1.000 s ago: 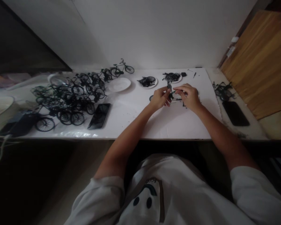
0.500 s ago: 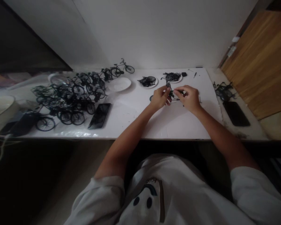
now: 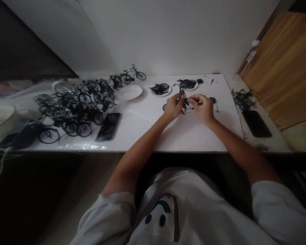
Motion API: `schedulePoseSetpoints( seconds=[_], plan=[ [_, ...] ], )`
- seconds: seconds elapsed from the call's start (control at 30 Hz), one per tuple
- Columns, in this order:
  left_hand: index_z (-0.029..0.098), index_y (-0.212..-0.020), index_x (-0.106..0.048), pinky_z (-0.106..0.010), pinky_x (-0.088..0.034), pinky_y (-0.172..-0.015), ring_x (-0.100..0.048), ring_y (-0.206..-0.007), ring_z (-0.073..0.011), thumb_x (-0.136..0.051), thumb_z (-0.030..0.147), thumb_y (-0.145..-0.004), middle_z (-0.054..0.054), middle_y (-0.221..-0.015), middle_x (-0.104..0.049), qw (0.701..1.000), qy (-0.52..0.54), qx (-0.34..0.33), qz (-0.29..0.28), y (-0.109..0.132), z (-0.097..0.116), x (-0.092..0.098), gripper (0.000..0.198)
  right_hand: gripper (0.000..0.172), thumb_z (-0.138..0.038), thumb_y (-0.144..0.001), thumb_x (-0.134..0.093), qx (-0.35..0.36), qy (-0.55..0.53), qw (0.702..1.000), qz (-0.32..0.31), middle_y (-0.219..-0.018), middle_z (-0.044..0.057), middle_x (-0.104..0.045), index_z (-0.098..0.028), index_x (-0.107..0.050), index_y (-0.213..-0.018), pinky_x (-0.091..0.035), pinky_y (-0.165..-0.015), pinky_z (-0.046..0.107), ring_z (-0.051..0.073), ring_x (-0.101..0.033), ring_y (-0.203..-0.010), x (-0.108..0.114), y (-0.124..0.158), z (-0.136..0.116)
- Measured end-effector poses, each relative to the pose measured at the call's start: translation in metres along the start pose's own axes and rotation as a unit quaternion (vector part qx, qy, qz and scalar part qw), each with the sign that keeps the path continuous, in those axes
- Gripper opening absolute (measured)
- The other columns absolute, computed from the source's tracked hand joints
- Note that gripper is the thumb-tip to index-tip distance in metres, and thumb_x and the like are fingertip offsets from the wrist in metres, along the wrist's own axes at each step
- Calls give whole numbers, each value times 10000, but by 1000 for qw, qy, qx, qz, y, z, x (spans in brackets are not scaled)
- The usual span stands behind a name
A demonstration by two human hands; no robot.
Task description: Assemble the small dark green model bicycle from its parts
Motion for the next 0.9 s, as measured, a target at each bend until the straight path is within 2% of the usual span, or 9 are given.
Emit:
schedulePoseSetpoints(
  seconds=[0.13, 0.43, 0.63, 0.9],
  plan=[
    [206, -1005, -636, -214, -471, -426, -660, -440, -124, -533, 636, -1119, -22, -736, -762, 1000, -19, -18, 4, -1, -6, -1, 457, 256, -474, -983, -760, -2, 0, 1000, 1, -1003, 95, -860, -221, -792, -1013, -641, -726, 354, 265, -830, -968, -1, 0, 4],
    [210, -1010, -626, -210, -493, -460, -693, -491, -122, -503, 629, -1131, -16, -761, -756, 999, -29, -31, -21, 1, -7, -5, 454, 199, -432, -981, -769, 20, 34, 999, 21, -991, 75, -866, -237, -810, -984, -679, -829, 384, 279, -849, -987, 4, -2, 0],
    [214, -979, -604, -212, -504, -446, -695, -499, -123, -511, 667, -1113, -19, -787, -751, 999, -4, -32, -28, 3, -4, -7, 481, 154, -393, -987, -763, 46, 51, 997, 31, -958, 54, -865, -244, -798, -966, -665, -839, 379, 264, -854, -930, 6, 0, -5],
    [214, -966, -592, -212, -515, -450, -692, -504, -123, -505, 691, -1107, -20, -784, -744, 999, 8, -35, -28, 5, 2, -8, 504, 194, -427, -1002, -743, 65, 85, 994, 38, -900, 45, -849, -246, -766, -937, -641, -800, 376, 243, -829, -836, 6, 1, -8]
  ],
)
Point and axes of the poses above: each hand's wrist, its own y-axis away from the middle knuckle, its own x-axis out of the back of the hand, z = x × y, the point moved 3 cm from there along -y, towards the middle knuckle
